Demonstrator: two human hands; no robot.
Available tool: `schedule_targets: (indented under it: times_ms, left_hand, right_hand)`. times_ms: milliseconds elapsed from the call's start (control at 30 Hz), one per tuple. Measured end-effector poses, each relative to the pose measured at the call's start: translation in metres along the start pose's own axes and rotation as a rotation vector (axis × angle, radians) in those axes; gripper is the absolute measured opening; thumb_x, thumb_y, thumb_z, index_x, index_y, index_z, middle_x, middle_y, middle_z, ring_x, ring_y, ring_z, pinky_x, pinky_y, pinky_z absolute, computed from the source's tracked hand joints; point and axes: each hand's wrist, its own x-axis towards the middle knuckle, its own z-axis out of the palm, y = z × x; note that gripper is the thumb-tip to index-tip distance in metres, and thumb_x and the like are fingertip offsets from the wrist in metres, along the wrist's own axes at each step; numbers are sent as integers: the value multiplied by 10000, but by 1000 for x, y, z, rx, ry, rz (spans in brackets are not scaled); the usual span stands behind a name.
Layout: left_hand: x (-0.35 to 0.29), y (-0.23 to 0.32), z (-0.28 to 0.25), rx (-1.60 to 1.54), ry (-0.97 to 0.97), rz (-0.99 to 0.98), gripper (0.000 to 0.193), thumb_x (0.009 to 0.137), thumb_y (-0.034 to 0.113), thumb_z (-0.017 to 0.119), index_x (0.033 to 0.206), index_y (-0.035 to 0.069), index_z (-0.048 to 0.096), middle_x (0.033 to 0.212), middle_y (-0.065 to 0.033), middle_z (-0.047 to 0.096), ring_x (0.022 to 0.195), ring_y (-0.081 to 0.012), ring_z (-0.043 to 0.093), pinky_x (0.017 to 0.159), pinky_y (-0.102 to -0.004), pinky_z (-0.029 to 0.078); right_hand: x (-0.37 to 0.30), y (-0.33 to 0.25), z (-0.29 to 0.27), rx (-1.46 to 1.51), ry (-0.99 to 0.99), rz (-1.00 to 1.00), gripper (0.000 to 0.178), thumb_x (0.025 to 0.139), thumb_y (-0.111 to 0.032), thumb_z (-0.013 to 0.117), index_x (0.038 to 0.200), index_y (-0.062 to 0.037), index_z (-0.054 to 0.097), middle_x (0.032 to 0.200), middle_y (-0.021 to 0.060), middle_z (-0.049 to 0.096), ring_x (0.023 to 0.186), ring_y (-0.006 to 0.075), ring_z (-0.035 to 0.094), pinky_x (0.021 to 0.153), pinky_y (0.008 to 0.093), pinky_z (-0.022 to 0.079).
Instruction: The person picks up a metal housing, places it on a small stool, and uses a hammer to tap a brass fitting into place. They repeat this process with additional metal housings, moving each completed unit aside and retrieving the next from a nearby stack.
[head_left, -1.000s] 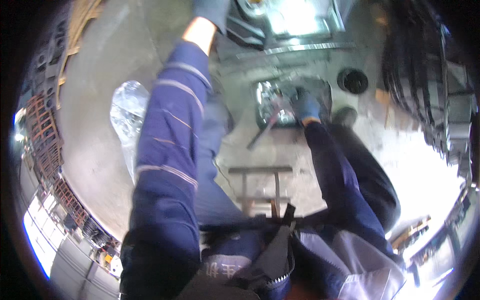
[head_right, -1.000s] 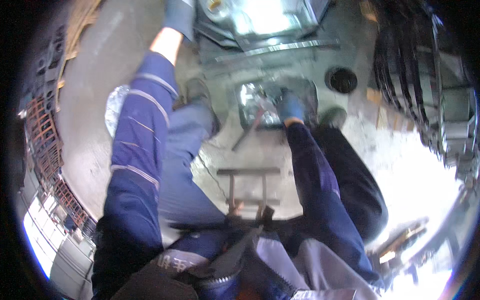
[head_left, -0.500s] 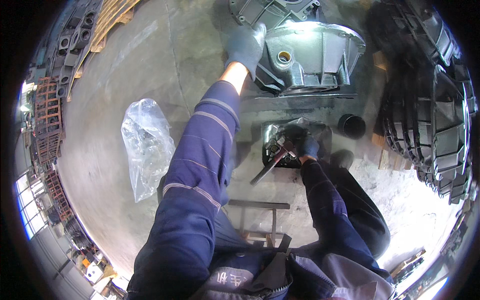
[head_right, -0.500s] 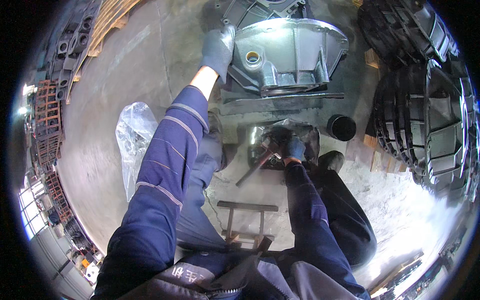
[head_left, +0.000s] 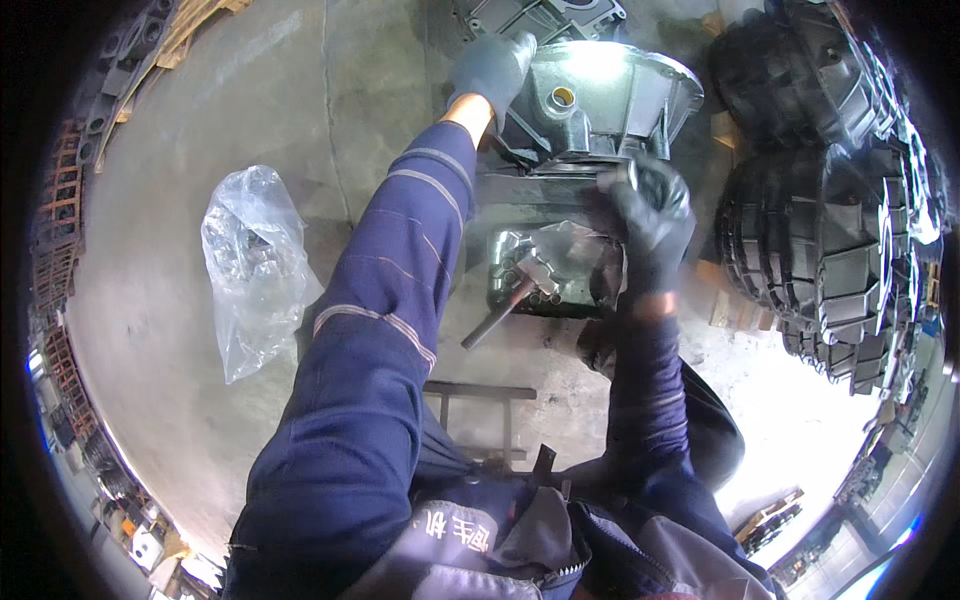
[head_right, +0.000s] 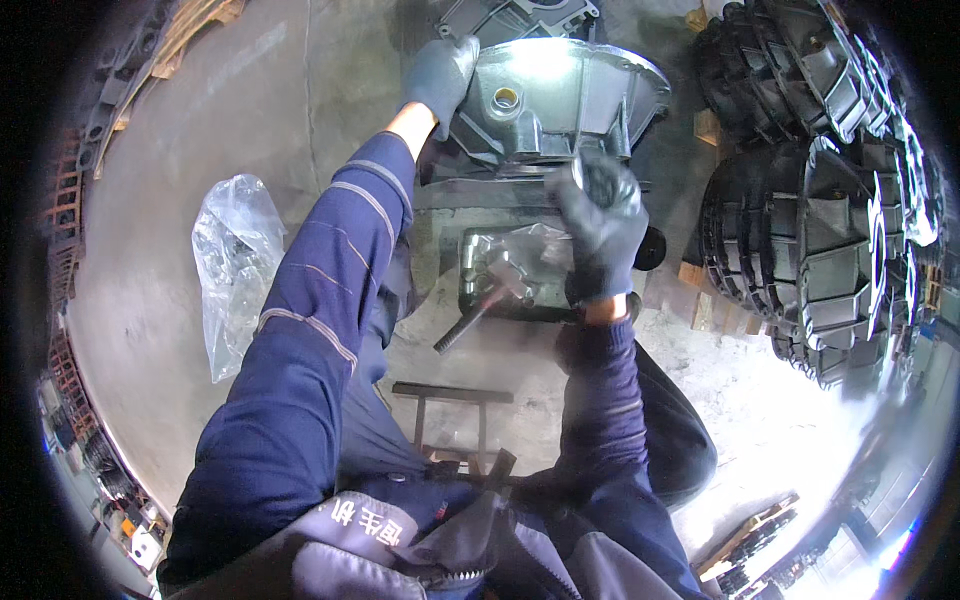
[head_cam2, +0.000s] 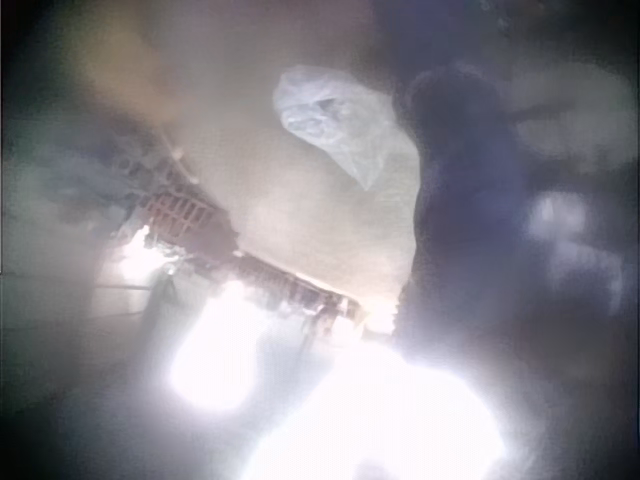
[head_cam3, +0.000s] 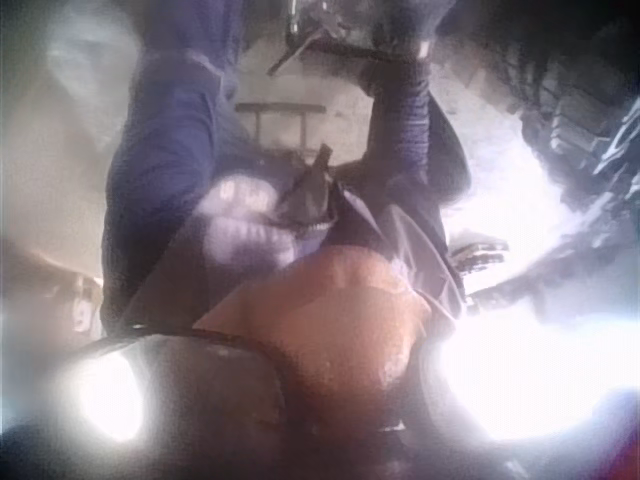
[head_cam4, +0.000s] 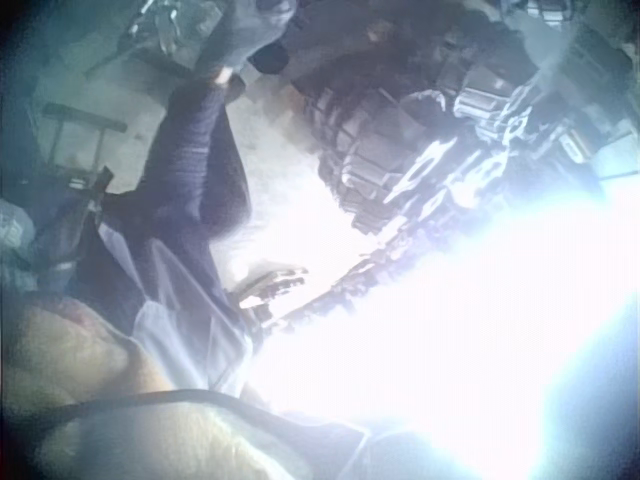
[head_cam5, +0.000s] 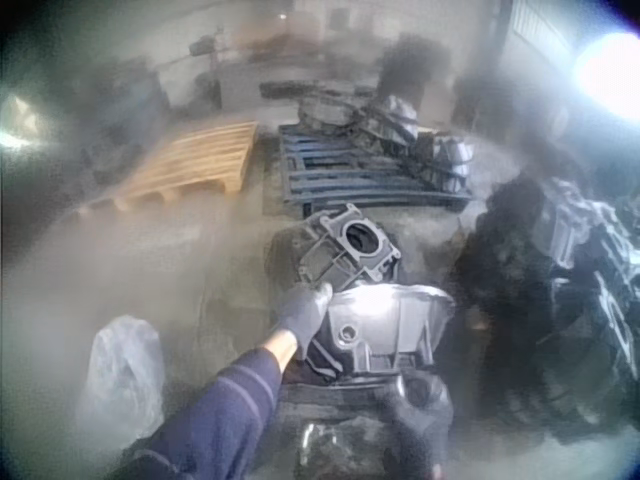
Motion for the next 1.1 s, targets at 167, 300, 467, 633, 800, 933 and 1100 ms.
schedule_targets:
  times_ms: [167,300,467,633,800,933,1100]
  left_hand:
    - [-1,-2,0,-8,-18,-4,572,1007,487,443,1067,12,755,1113,-281,707,1088,-450,671,957,-528,504]
    - [-4,-3,-2,-13,-17,15,573,999,507,471,1067,18,762,1122,-281,706,1086,-454,672,954,-524,507]
    - [-1,-2,0,-40,-22,23,583,1003,528,489,1087,19,761,1126,-280,707,1079,-456,677,955,-521,512]
    - [7,-11,14,-75,-6,-46,602,1025,505,518,1257,-32,664,1321,-287,634,1237,-419,614,1004,-479,491]
    - [35,-33,36,174,75,208,545,1060,461,393,1055,35,733,1070,-253,718,1032,-427,688,874,-506,531]
    - [52,-52,51,218,200,366,522,1054,441,413,995,43,745,959,-250,724,935,-447,696,808,-548,527]
    - [43,-51,49,298,325,461,450,1033,369,462,899,31,727,863,-270,706,795,-442,701,691,-552,536]
  right_hand:
    - [69,-48,53,-99,-158,-58,452,862,-36,814,1263,42,621,1076,108,726,940,161,704,866,304,590]
    - [80,-42,70,-157,-274,-133,448,864,8,784,1283,16,626,1147,104,710,984,154,700,872,296,586]
    - [85,-38,70,-529,-304,-271,394,827,-44,762,1210,-1,679,1067,126,747,958,227,733,853,330,591]
    - [50,-1,47,-768,-129,-478,373,844,-111,778,1184,6,682,1073,151,741,941,235,701,860,346,561]
    - [-156,123,10,-736,117,82,460,948,-326,739,1206,33,612,1088,209,674,959,325,645,850,417,521]
    - [-294,237,9,-290,-156,1284,372,989,-419,606,1274,-182,620,1042,88,700,926,222,642,853,450,476]
    - [-285,266,27,394,-370,816,289,965,-197,650,1250,-149,650,1022,27,675,959,206,658,854,384,540]
